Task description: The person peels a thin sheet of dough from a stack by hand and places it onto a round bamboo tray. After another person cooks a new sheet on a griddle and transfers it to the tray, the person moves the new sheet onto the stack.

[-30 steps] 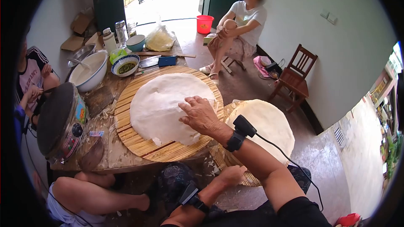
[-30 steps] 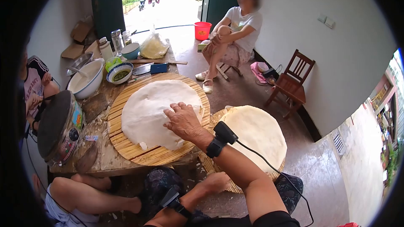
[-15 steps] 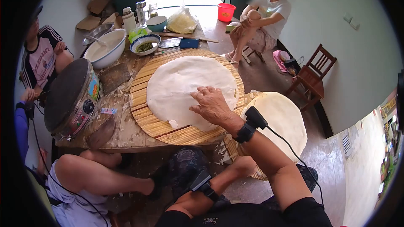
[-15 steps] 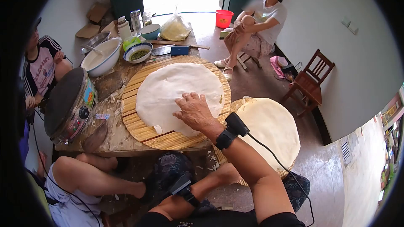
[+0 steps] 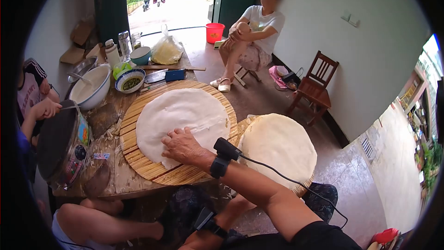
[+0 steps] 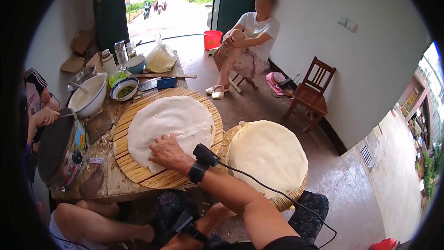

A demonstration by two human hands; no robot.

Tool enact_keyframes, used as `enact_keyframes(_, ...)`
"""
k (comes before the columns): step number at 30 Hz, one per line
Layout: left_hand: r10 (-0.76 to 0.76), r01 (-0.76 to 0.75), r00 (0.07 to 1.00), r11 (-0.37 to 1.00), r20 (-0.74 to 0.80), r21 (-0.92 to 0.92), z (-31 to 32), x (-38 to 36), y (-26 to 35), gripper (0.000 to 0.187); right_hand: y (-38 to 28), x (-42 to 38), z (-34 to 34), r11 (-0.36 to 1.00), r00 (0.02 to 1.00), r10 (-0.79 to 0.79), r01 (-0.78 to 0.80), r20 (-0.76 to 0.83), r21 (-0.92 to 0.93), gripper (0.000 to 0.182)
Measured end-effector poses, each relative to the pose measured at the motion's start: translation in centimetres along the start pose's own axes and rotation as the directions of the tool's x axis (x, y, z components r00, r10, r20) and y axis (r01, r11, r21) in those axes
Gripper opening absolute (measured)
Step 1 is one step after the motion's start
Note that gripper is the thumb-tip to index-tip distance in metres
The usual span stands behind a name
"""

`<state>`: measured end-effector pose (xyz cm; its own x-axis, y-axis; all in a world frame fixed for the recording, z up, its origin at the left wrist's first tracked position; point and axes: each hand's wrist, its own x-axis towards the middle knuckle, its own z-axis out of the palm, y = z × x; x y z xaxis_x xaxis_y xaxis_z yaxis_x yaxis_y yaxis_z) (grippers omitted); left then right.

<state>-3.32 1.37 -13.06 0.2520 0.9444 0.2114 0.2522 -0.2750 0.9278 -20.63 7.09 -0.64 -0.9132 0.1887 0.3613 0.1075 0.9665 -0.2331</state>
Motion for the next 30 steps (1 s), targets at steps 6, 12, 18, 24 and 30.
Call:
enact_keyframes(6,-0.004,0.004,1.0,1.0,-0.004,-0.009,-0.6,-0.1,-0.1,0.03,-0.7,-0.8,-1.1,0.996,1.0,-0.015,0.013,0.022,0.087,0.035)
enact_keyframes(12,-0.013,0.012,1.0,1.0,0.01,0.02,-1.4,-0.4,-0.6,0.029,-1.0,-5.7,-3.9,0.989,0.993,-0.113,0.11,0.028,0.094,0.026)
enact_keyframes(18,-0.074,0.052,0.991,0.982,0.116,0.181,-2.2,-0.7,-0.7,0.028,-0.7,-15.7,-8.1,0.99,0.997,-0.067,0.061,0.045,0.129,0.012)
enact_keyframes(24,-0.275,0.121,0.888,0.913,0.37,0.389,-4.2,0.4,1.3,0.028,-2.7,-26.8,-12.0,0.962,0.996,0.046,-0.025,-0.07,0.271,0.017)
enact_keyframes(30,-0.419,0.39,0.906,0.783,-0.053,0.485,-4.5,0.5,5.3,0.023,-2.3,-35.7,-8.8,0.91,0.93,0.238,-0.315,0.281,0.269,0.02)
